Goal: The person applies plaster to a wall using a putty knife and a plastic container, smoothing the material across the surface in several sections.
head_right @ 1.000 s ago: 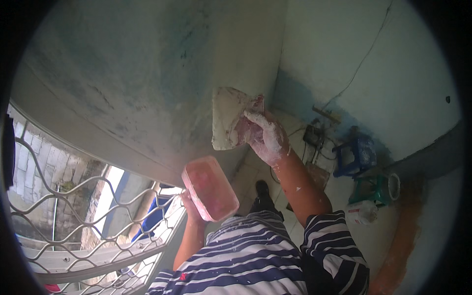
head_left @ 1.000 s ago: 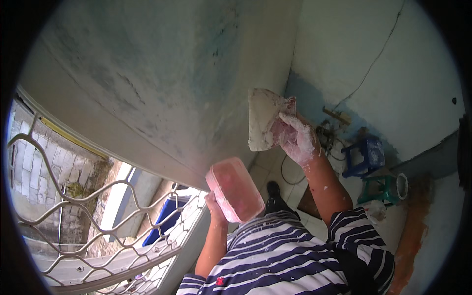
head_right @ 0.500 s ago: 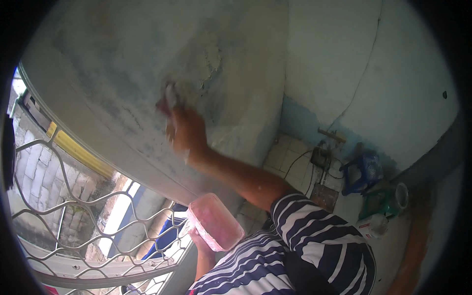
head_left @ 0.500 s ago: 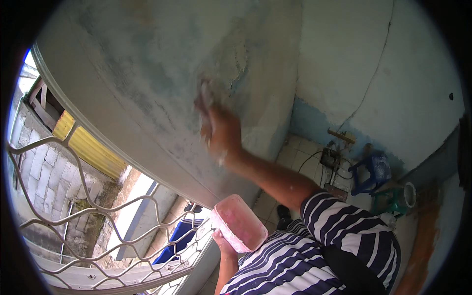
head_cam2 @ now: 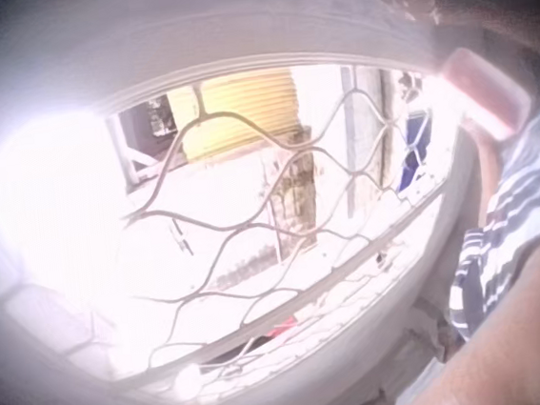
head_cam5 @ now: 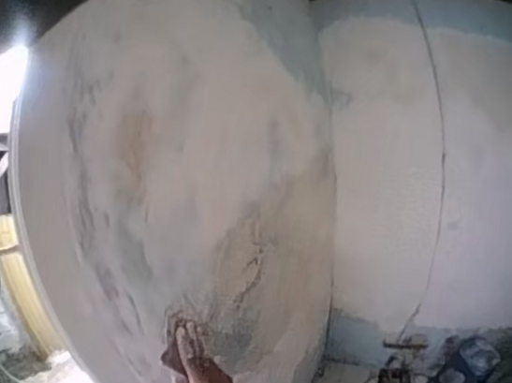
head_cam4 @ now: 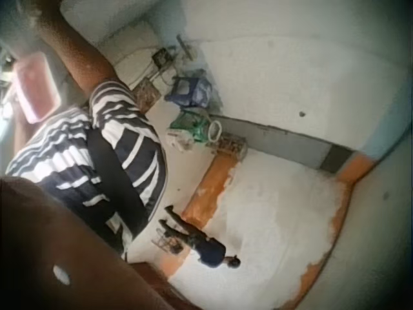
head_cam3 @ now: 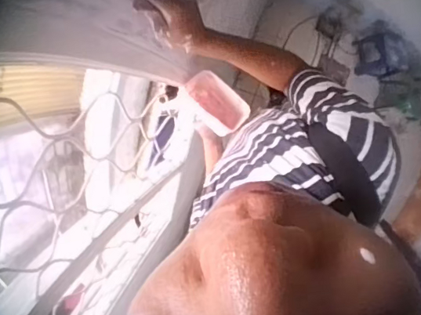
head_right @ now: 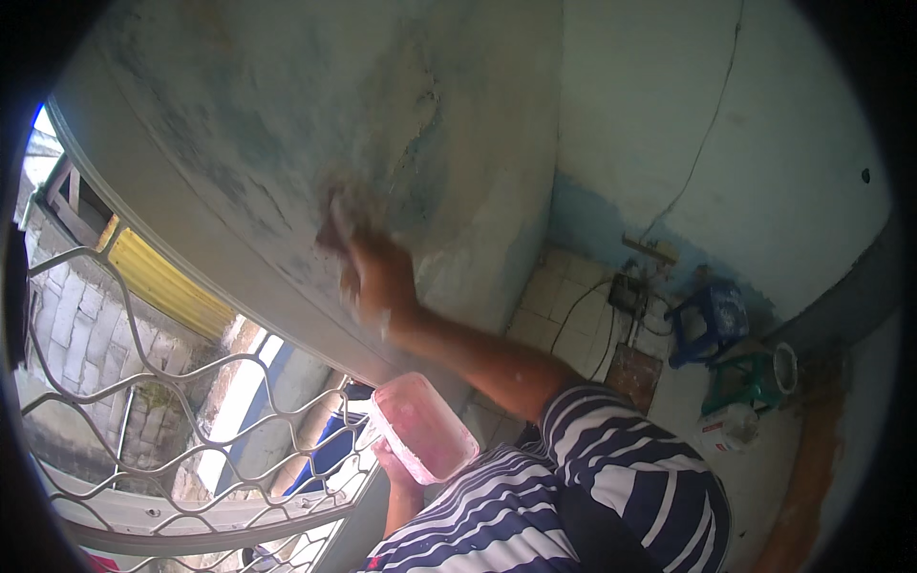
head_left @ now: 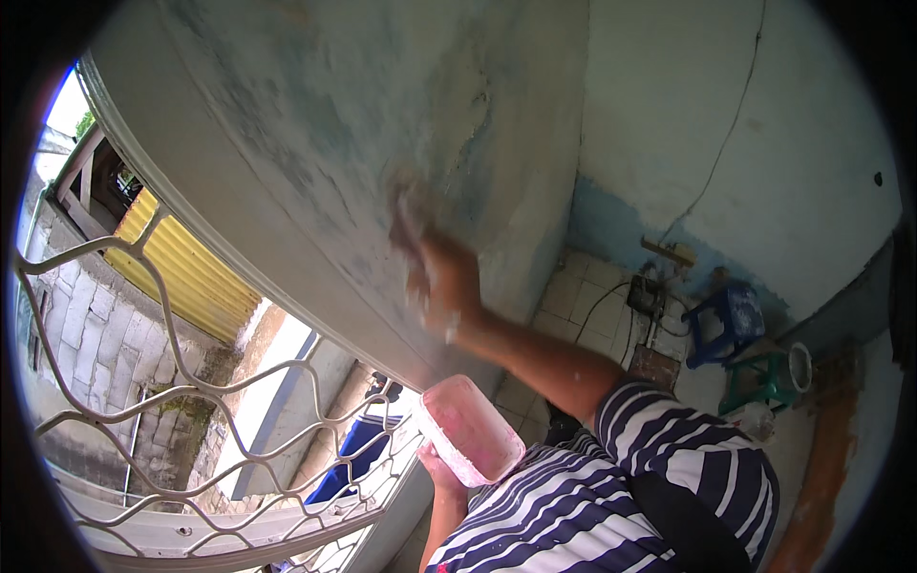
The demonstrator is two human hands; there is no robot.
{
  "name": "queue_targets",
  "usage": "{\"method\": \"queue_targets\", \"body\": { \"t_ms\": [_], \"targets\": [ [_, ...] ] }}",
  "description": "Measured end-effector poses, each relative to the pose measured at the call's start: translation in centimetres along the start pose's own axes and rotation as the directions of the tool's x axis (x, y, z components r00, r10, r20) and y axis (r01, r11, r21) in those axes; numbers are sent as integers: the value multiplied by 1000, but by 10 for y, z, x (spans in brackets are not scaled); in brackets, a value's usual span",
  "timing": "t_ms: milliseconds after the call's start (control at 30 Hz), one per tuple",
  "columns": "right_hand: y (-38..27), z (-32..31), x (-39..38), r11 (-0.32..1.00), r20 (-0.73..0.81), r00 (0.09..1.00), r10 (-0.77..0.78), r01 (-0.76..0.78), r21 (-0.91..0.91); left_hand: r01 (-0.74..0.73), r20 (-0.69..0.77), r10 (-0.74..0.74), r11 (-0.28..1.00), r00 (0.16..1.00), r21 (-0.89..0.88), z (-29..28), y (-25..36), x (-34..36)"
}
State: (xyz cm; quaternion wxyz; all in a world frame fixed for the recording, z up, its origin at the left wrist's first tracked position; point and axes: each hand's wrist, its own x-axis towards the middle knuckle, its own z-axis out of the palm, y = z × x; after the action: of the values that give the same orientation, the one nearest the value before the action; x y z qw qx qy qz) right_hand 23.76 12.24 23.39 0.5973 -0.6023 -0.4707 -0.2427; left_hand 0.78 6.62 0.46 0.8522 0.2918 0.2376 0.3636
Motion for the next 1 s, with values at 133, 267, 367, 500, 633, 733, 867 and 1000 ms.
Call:
{"method": "queue_targets", "body": {
  "t_ms": [133,267,367,500,633,733,867,1000],
  "targets": [
    [-21,-49,-47,912,278,956,90,-192,364,62,-59,-70,991,996,-122,-9,6,1],
    [55,-78,91,958,-162,957,242,-209,194,22,-79,-30,994,996,-106,-25,8,-8],
    [120,-53,104,975,-87,971,223,-222,27,48,-9,-49,995,999,-89,-14,1,-4],
    [-2,-10,-62,989,147,987,-70,50,138,103,-18,-112,957,994,-272,22,21,-4],
    [16,-52,-53,939,164,984,65,-116,324,37,-32,-46,968,998,-250,-19,11,7],
    [98,-78,69,989,-214,968,133,-116,93,84,-28,-95,959,995,-272,6,20,0],
    [124,-41,50,983,-86,980,178,-181,-40,157,52,-149,956,987,-249,8,8,8],
    [5,-21,-95,987,281,952,-122,87,134,143,14,-144,967,990,-211,40,27,3]
  ]
}}
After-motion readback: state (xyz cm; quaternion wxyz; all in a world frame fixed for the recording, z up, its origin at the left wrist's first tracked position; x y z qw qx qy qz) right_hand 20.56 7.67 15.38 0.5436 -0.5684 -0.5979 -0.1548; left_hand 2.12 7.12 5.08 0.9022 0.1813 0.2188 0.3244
